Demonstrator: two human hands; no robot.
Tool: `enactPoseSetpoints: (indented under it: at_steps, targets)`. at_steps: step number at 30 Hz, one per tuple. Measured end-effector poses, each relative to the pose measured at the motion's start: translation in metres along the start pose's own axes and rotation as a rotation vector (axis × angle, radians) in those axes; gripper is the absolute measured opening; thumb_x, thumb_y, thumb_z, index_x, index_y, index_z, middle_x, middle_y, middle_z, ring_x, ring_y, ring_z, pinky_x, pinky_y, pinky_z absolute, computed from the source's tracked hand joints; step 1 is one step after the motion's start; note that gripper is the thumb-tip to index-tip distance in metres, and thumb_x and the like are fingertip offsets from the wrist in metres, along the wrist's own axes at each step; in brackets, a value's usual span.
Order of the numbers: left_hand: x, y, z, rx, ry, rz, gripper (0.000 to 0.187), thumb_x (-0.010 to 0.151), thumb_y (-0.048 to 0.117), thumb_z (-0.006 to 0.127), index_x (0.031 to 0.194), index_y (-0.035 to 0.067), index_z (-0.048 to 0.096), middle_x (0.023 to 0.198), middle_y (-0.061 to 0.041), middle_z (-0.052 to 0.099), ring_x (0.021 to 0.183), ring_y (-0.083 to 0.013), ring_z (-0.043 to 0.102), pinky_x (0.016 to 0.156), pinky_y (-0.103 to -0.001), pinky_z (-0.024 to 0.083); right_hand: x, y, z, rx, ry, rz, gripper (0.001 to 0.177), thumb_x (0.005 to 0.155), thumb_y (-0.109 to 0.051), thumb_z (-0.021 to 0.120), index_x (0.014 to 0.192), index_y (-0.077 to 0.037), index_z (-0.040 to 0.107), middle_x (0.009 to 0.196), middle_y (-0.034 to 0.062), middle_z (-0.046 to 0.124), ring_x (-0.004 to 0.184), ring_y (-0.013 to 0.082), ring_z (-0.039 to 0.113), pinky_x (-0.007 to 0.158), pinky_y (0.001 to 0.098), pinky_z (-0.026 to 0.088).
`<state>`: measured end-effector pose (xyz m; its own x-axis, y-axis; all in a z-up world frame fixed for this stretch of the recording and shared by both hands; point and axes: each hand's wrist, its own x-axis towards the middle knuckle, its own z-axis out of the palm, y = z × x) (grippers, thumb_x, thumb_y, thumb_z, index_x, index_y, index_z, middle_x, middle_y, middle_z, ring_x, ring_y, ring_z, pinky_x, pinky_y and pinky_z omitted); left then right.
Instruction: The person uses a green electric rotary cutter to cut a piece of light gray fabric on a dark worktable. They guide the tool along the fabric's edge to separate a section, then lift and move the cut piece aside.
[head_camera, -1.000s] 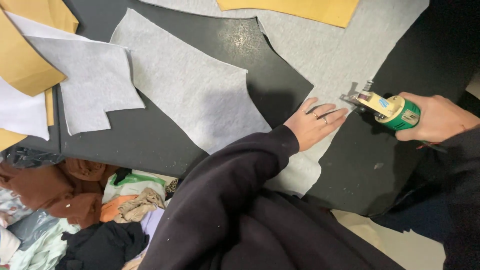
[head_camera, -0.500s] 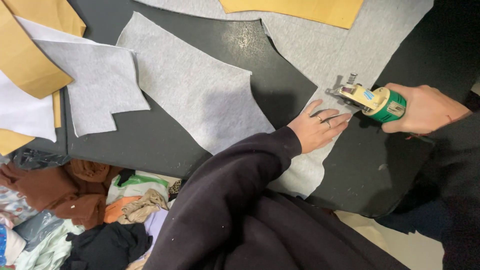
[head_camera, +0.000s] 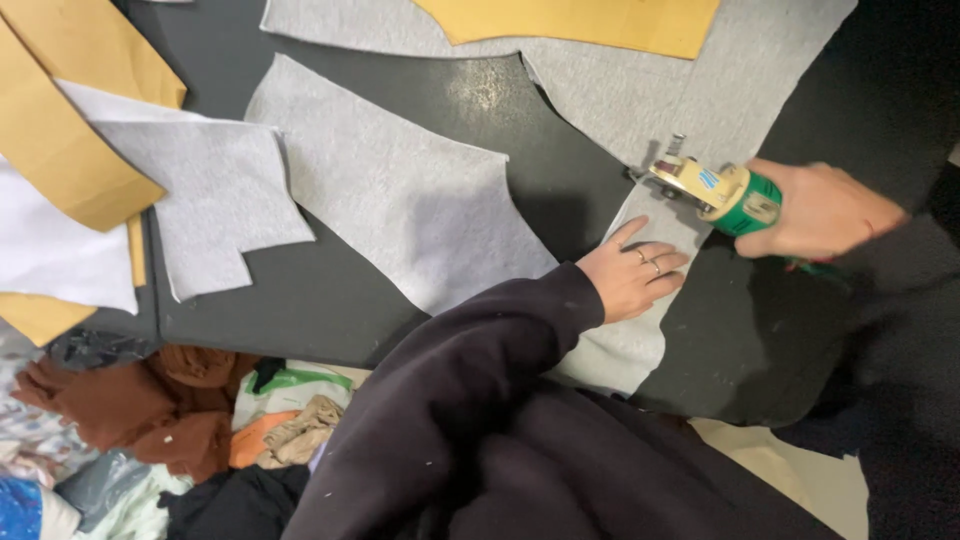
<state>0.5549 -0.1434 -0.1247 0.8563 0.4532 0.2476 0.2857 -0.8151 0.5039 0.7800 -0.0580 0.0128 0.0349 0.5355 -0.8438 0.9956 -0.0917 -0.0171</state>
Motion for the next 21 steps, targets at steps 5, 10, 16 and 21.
enactPoseSetpoints:
  at_steps: [5, 10, 16, 21]
  targets:
    - [-0.015, -0.06, -0.017, -0.068, -0.168, -0.089, 0.01, 0.106, 0.027, 0.063, 0.11, 0.02, 0.068, 0.121, 0.004, 0.066, 0.123, -0.0147, 0.06, 0.13, -0.051, 0.032, -0.026, 0.017, 0.06, 0.215, 0.044, 0.196, 0.08, 0.067, -0.04, 0.084, 0.139, -0.017, 0.059, 0.1, 0.0164, 0.077, 0.081, 0.0305, 0.077, 0.08, 0.0407, 0.062]
    - [-0.001, -0.098, -0.036, 0.04, 0.181, -0.206, 0.021, 0.097, 0.022, 0.065, 0.117, 0.017, 0.069, 0.13, 0.0, 0.063, 0.127, -0.0187, 0.056, 0.124, -0.059, 0.03, -0.048, -0.034, 0.099, 0.68, 0.233, 0.205, 0.059, 0.068, -0.031, 0.082, 0.12, -0.008, 0.067, 0.1, 0.0121, 0.076, 0.089, 0.0253, 0.073, 0.084, 0.0379, 0.055]
    - [-0.005, -0.109, -0.039, 0.0, 0.32, -0.153, 0.032, 0.092, 0.017, 0.066, 0.124, 0.017, 0.067, 0.138, -0.002, 0.058, 0.134, -0.02, 0.052, 0.122, -0.062, 0.029, -0.045, -0.086, 0.107, 0.925, 0.348, 0.29, 0.046, 0.072, -0.025, 0.08, 0.111, -0.004, 0.069, 0.097, 0.0096, 0.074, 0.083, 0.0213, 0.071, 0.078, 0.0346, 0.055]
    - [-0.005, -0.109, -0.045, -0.041, 0.261, -0.179, 0.04, 0.086, 0.014, 0.067, 0.125, 0.02, 0.067, 0.139, -0.001, 0.057, 0.137, -0.0198, 0.049, 0.123, -0.061, 0.029, -0.041, -0.11, 0.108, 1.053, 0.43, 0.317, 0.038, 0.076, -0.025, 0.079, 0.104, -0.002, 0.069, 0.091, 0.0088, 0.073, 0.08, 0.0186, 0.068, 0.075, 0.0329, 0.054]
